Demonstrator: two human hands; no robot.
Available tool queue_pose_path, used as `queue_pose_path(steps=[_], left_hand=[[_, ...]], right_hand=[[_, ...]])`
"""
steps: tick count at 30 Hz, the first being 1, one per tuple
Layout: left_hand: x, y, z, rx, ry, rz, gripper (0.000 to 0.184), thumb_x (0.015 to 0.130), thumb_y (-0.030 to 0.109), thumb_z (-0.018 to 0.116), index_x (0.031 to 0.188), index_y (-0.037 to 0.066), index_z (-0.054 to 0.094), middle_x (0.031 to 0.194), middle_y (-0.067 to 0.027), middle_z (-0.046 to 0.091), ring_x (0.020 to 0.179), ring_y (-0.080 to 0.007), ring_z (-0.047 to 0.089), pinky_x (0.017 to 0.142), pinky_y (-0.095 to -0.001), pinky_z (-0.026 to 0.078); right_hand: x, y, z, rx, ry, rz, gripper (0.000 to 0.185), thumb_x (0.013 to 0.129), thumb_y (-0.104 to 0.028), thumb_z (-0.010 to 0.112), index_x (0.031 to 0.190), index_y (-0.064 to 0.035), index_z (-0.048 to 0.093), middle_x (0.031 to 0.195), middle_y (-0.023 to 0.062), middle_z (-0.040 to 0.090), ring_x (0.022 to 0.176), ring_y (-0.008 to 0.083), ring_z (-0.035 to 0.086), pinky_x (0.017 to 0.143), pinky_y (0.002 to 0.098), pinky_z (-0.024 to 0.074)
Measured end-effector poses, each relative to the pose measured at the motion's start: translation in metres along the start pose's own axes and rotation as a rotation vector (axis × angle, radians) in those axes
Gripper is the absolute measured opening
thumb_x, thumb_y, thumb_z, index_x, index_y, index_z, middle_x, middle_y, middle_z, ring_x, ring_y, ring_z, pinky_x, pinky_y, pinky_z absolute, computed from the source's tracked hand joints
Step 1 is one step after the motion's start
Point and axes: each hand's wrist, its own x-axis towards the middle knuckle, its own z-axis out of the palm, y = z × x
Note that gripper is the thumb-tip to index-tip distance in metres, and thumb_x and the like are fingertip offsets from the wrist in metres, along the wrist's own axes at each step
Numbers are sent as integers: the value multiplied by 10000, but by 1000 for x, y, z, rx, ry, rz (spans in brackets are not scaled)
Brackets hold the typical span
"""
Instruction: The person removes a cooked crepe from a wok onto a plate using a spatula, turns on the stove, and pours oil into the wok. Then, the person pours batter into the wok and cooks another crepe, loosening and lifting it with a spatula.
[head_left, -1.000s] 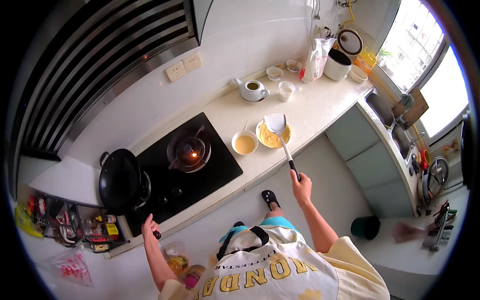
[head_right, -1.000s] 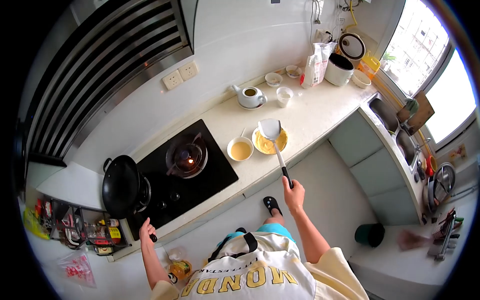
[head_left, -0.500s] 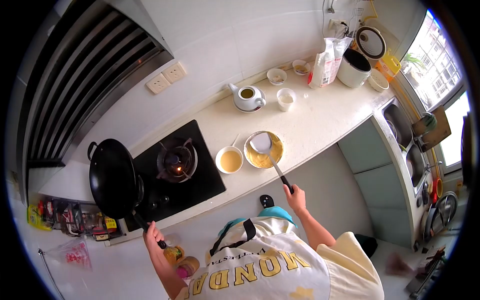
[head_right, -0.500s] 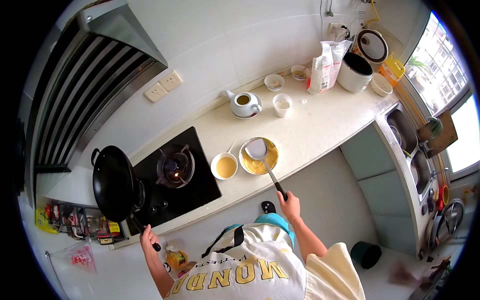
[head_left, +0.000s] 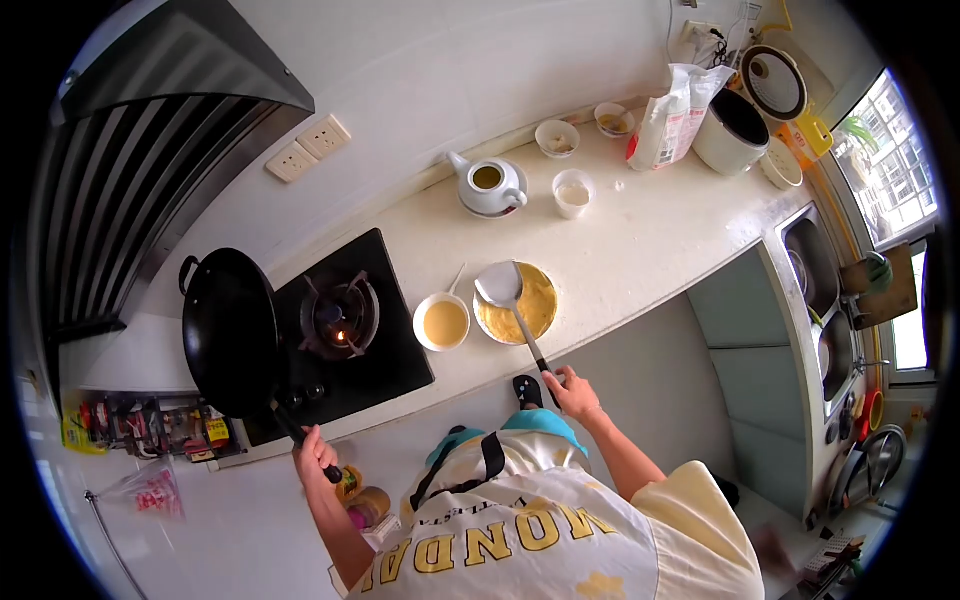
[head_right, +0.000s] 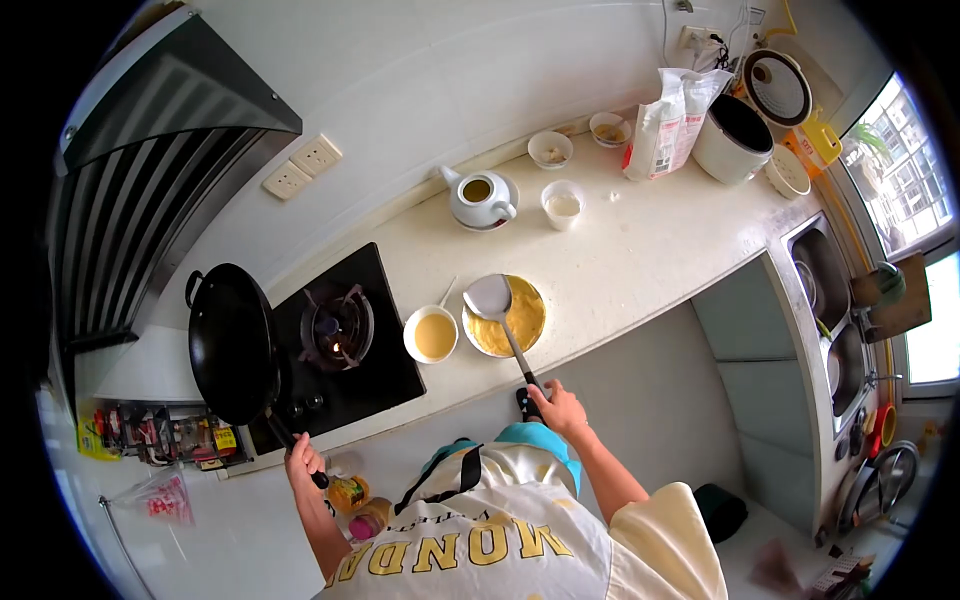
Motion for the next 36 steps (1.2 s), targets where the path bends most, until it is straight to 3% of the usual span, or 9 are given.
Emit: queue_pose_path(steps=[2,5,7,9,11,16,23,31,36], left_hand=[[-2,-3,3,24,-4,-6,103,885,143,621,853,165,526,506,60,349,343,-67,320,341,-247,273],[-9,-8,5,46,-1,-12,107,878,129,620,854,153,519,506,52,360,335,-74,328,334,-254,296],[-18,-10,12,45,13,-24,111,874,121,620,851,146,515,505,45,369,332,-78,330,330,-253,302],[-28,-14,21,45,36,-49,115,872,122,623,848,147,513,504,45,370,329,-79,327,326,-254,297],[-34,-20,22,54,33,-44,129,867,121,628,838,147,505,500,40,370,323,-83,316,315,-260,282],[-55,-25,22,87,178,-139,157,851,134,638,846,124,481,495,21,350,314,-99,303,305,-271,270],[-81,-28,17,110,228,-175,166,828,89,620,902,121,476,496,11,329,307,-122,314,301,-288,303],[-84,-42,-17,-3,244,-190,216,815,56,618,929,129,449,494,7,327,310,-125,327,309,-299,305],[-83,-29,-8,31,229,-240,199,806,61,649,820,117,459,484,24,338,319,-113,340,320,-294,301]], right_hand=[[8,-8,-5,-91,346,-218,460,901,-438,557,1084,-17,577,839,160,652,742,305,642,714,392,506],[43,-66,-49,77,432,-353,259,936,-251,539,981,-2,595,898,173,623,741,291,615,656,371,494],[113,-96,-61,210,545,-641,214,939,-193,536,1015,1,587,907,174,614,721,282,614,638,369,499],[166,-147,-75,423,435,-593,279,939,-189,527,1169,-31,536,1056,185,572,728,273,630,673,358,513],[242,-171,-66,255,581,-699,332,946,-235,498,1195,-17,515,1110,208,551,845,330,625,780,396,503],[319,-197,-58,37,407,-357,457,931,-386,476,1189,-10,509,1227,288,469,1076,453,513,916,486,429],[327,-203,-56,281,409,-247,612,881,-552,507,876,41,661,856,249,657,887,403,624,830,434,454],[337,-184,-48,358,351,-320,576,886,-524,537,792,33,648,692,192,627,675,297,578,706,411,454],[314,-185,-67,331,354,-477,569,895,-504,553,737,38,631,584,131,562,585,186,500,609,369,431]])
